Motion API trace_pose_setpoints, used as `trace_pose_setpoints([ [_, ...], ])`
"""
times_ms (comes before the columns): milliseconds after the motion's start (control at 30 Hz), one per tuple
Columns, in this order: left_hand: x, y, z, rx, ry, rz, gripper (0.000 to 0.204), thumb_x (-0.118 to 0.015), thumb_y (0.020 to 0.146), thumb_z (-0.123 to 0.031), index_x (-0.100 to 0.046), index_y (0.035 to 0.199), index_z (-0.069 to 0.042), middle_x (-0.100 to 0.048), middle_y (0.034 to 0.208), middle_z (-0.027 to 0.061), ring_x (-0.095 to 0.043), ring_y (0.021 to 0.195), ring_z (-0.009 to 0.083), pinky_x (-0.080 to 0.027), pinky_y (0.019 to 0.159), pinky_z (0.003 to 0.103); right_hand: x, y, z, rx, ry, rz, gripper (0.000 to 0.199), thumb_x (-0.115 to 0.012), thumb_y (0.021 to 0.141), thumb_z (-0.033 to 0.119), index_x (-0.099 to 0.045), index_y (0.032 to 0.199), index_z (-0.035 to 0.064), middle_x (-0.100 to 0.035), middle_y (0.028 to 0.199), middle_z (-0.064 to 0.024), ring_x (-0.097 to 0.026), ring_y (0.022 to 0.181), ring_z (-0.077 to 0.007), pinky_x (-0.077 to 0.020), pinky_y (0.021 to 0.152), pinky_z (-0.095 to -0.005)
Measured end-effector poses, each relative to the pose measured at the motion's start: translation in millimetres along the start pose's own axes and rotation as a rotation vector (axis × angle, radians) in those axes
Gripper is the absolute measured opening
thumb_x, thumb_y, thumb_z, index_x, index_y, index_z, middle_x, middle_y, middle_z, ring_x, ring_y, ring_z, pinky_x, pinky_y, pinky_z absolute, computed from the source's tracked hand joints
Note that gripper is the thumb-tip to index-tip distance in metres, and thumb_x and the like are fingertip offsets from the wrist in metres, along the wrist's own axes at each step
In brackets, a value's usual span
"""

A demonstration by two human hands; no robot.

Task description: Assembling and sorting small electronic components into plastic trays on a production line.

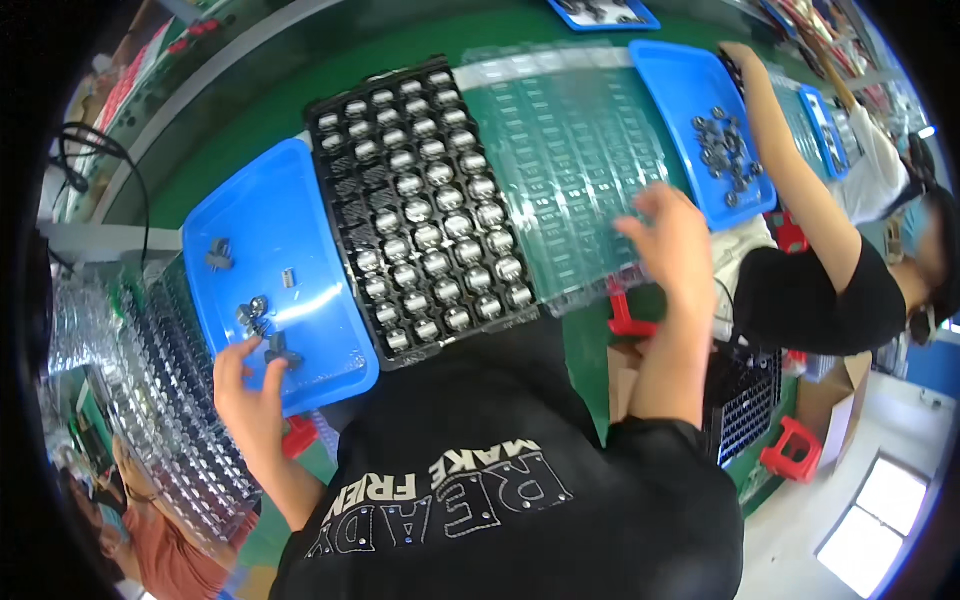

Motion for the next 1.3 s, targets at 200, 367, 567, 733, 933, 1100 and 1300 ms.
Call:
trace_pose_setpoints([
  [200, -20.9, 20.4, 8.9, 0.035, 0.040, 0.123, 0.033, -0.082, 0.071, -0.003, -0.072, 0.103, -0.002, -0.063, 0.104, 0.0121, -0.062, 0.086, 0.0267, -0.052, 0.078, 0.035, -22.4, -6.6, -65.3, -0.218, 0.257, 0.092, 0.017, -0.076, 0.081, 0.007, -0.060, 0.087, 0.0043, -0.050, 0.069, 0.0037, -0.046, 0.064, -0.0061, -0.0396, 0.058, -0.0252],
  [367, -2.7, -0.6, -10.8, -0.052, 0.121, 0.162, 0.035, -0.085, 0.069, -0.007, -0.073, 0.102, -0.004, -0.064, 0.109, 0.0126, -0.065, 0.096, 0.0334, -0.054, 0.084, 0.041, -32.1, -14.4, -55.6, -0.110, 0.292, 0.120, 0.015, -0.074, 0.082, 0.002, -0.062, 0.089, 0.0056, -0.050, 0.071, 0.0062, -0.045, 0.064, -0.0041, -0.0371, 0.057, -0.0228],
  [567, -22.6, 4.6, -8.1, -0.154, 0.079, 0.184, 0.033, -0.084, 0.069, -0.005, -0.073, 0.100, -0.006, -0.064, 0.116, 0.0141, -0.064, 0.106, 0.0353, -0.053, 0.091, 0.042, -36.6, -5.9, -110.0, 0.028, 0.336, 0.144, 0.006, -0.063, 0.092, -0.001, -0.065, 0.097, 0.0024, -0.060, 0.090, 0.0009, -0.053, 0.078, -0.0078, -0.0435, 0.068, -0.0237],
  [733, -22.0, 0.9, 7.2, -0.166, 0.109, 0.146, 0.028, -0.082, 0.073, -0.003, -0.073, 0.099, -0.006, -0.063, 0.121, 0.0124, -0.066, 0.104, 0.0336, -0.055, 0.087, 0.040, -43.2, -8.9, -141.4, -0.033, 0.408, 0.247, 0.012, -0.061, 0.098, 0.002, -0.062, 0.110, 0.0020, -0.059, 0.097, 0.0015, -0.053, 0.085, -0.0063, -0.0426, 0.075, -0.0218],
  [933, -2.0, 1.5, 27.1, -0.069, -0.196, 0.034, 0.025, -0.080, 0.080, -0.002, -0.071, 0.103, -0.005, -0.066, 0.124, 0.0122, -0.070, 0.099, 0.0236, -0.056, 0.082, 0.035, -49.5, -3.5, -123.0, 0.056, 0.376, 0.132, 0.013, -0.059, 0.101, 0.006, -0.060, 0.114, 0.0028, -0.058, 0.103, 0.0012, -0.054, 0.089, -0.0067, -0.0433, 0.079, -0.0216],
  [1100, -28.9, 3.9, 29.1, 0.055, -1.052, 0.058, 0.027, -0.068, 0.098, -0.007, -0.061, 0.124, -0.004, -0.067, 0.125, 0.0176, -0.069, 0.096, 0.0198, -0.055, 0.083, 0.033, -50.2, -44.9, 15.4, 0.075, 0.776, -0.089, 0.008, -0.058, 0.101, 0.002, -0.063, 0.107, 0.0010, -0.066, 0.099, -0.0057, -0.062, 0.085, -0.0100, -0.0517, 0.075, -0.0237],
  [1300, -85.0, 0.8, -19.0, 0.422, -1.684, 0.389, 0.029, -0.053, 0.108, -0.024, -0.059, 0.129, -0.005, -0.064, 0.131, 0.0205, -0.068, 0.090, 0.0177, -0.058, 0.079, 0.028, -82.9, -76.3, 203.0, 0.294, 1.237, 0.267, 0.014, -0.061, 0.095, -0.007, -0.065, 0.108, -0.0047, -0.067, 0.113, -0.0167, -0.068, 0.091, -0.0181, -0.0579, 0.082, -0.0302],
])
Point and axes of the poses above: each hand's wrist, its own y-axis towards the middle knuckle, its own x-axis out of the back of the hand, z = x × y, the point moved 10 cm from there along y, towards the middle knuckle
